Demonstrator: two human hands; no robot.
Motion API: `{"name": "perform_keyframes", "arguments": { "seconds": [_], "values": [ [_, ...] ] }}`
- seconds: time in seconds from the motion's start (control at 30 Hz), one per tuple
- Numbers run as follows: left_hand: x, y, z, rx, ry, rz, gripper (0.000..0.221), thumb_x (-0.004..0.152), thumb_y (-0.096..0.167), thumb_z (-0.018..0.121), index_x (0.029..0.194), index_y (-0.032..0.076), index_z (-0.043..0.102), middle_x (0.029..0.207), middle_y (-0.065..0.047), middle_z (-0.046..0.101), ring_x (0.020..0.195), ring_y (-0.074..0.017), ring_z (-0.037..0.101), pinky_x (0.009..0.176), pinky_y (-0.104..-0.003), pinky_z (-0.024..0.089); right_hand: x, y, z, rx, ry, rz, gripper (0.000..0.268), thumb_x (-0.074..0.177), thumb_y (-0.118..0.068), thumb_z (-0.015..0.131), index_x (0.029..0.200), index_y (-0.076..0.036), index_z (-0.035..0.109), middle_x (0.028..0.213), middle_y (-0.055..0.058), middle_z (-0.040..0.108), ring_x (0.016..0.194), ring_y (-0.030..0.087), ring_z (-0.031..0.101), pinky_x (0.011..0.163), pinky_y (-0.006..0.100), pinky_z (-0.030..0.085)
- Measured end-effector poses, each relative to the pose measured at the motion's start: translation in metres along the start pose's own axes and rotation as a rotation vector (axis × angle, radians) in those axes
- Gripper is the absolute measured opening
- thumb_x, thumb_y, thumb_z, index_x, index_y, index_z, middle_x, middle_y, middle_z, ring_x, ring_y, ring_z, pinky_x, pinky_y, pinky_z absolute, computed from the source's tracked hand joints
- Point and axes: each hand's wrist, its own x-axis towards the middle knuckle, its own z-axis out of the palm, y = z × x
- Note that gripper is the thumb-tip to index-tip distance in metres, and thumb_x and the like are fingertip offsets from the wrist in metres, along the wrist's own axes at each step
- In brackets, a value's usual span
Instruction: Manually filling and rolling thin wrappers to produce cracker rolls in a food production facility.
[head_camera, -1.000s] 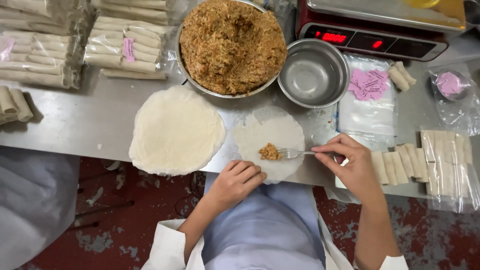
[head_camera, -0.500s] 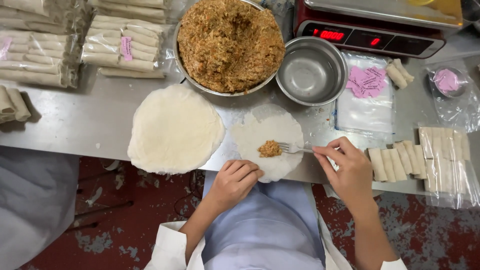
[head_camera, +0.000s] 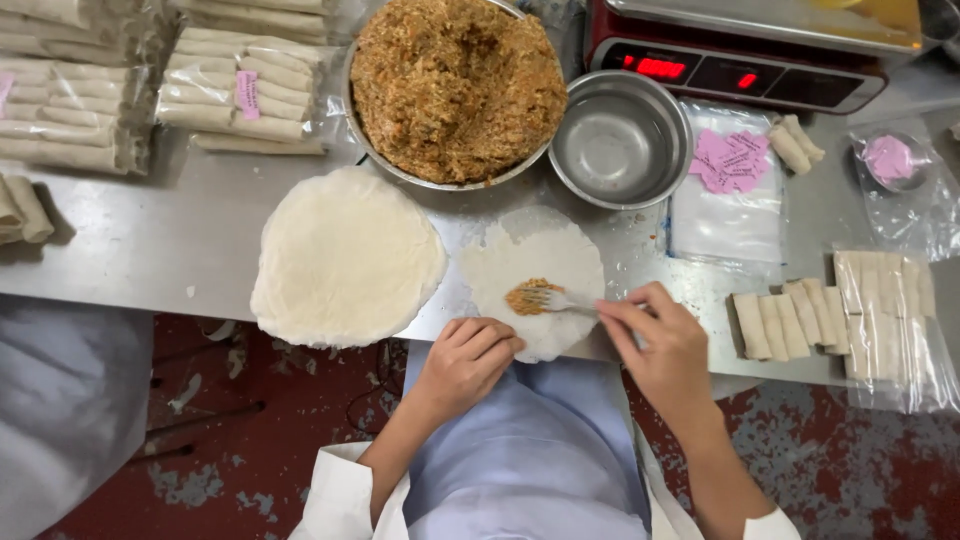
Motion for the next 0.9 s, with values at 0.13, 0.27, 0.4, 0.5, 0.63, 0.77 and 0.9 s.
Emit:
{"name": "perform_keyframes", "arguments": {
  "seconds": [0.13, 0.27, 0.4, 0.5, 0.63, 0.77, 0.9],
  "values": [
    [0.000, -0.001, -0.001, -0.008, -0.005, 0.008, 0.011, 0.099, 0.017, 0.066, 0.089, 0.015, 0.070, 0.089, 0.000, 0.067, 0.088, -0.0203, 0.066, 0.078, -0.032, 0.052, 0.007, -0.012, -0.013, -0.029, 0.030, -0.032, 0.009, 0.086, -0.012, 0.081, 0.094, -0.018, 0.082, 0.081, 0.000, 0.066, 0.060, 0.021, 0.066, 0.065, 0.035, 0.054],
    [0.001, 0.001, -0.003, -0.029, -0.016, -0.013, 0.009, 0.098, 0.015, 0.067, 0.089, 0.014, 0.070, 0.088, 0.000, 0.067, 0.088, -0.0207, 0.066, 0.078, -0.032, 0.052, 0.009, -0.010, -0.018, -0.069, 0.076, 0.000, 0.008, 0.089, -0.012, 0.082, 0.096, -0.016, 0.083, 0.082, 0.000, 0.065, 0.062, 0.018, 0.064, 0.068, 0.033, 0.053],
    [0.003, 0.001, -0.004, -0.024, -0.016, -0.022, 0.010, 0.098, 0.015, 0.067, 0.089, 0.015, 0.070, 0.088, 0.000, 0.067, 0.087, -0.0200, 0.066, 0.078, -0.032, 0.052, 0.009, -0.008, -0.008, -0.113, 0.085, -0.039, 0.006, 0.090, -0.012, 0.081, 0.095, -0.015, 0.082, 0.082, 0.000, 0.065, 0.065, 0.019, 0.065, 0.070, 0.033, 0.054],
    [0.003, 0.001, -0.004, -0.032, -0.012, -0.013, 0.009, 0.097, 0.014, 0.068, 0.088, 0.014, 0.070, 0.088, 0.000, 0.067, 0.086, -0.0197, 0.065, 0.077, -0.031, 0.051, 0.008, 0.002, -0.012, -0.128, 0.145, -0.001, 0.005, 0.092, -0.010, 0.081, 0.096, -0.013, 0.082, 0.085, 0.001, 0.063, 0.063, 0.018, 0.060, 0.068, 0.033, 0.051],
    [0.003, 0.000, -0.004, -0.033, -0.020, -0.019, 0.008, 0.098, 0.015, 0.067, 0.090, 0.015, 0.071, 0.089, 0.000, 0.067, 0.087, -0.0204, 0.065, 0.077, -0.032, 0.051, 0.004, 0.011, 0.004, -0.019, 0.156, 0.007, 0.006, 0.090, -0.013, 0.083, 0.095, -0.016, 0.081, 0.084, 0.000, 0.062, 0.063, 0.020, 0.060, 0.067, 0.034, 0.052],
    [0.001, -0.001, -0.003, -0.039, -0.032, -0.020, 0.011, 0.100, 0.018, 0.064, 0.091, 0.015, 0.070, 0.090, 0.000, 0.067, 0.089, -0.0207, 0.065, 0.078, -0.032, 0.051, 0.009, 0.007, 0.006, -0.011, 0.158, 0.035, 0.003, 0.091, -0.009, 0.081, 0.091, -0.011, 0.080, 0.081, 0.001, 0.060, 0.061, 0.020, 0.061, 0.065, 0.033, 0.052],
    [0.001, 0.000, -0.005, -0.050, -0.044, -0.028, 0.010, 0.100, 0.017, 0.064, 0.093, 0.015, 0.070, 0.091, 0.000, 0.066, 0.090, -0.0210, 0.065, 0.078, -0.032, 0.051, 0.015, 0.016, 0.009, 0.113, 0.162, 0.082, 0.004, 0.093, -0.007, 0.080, 0.096, -0.010, 0.080, 0.084, 0.003, 0.059, 0.062, 0.020, 0.059, 0.062, 0.032, 0.052]
  ]
}}
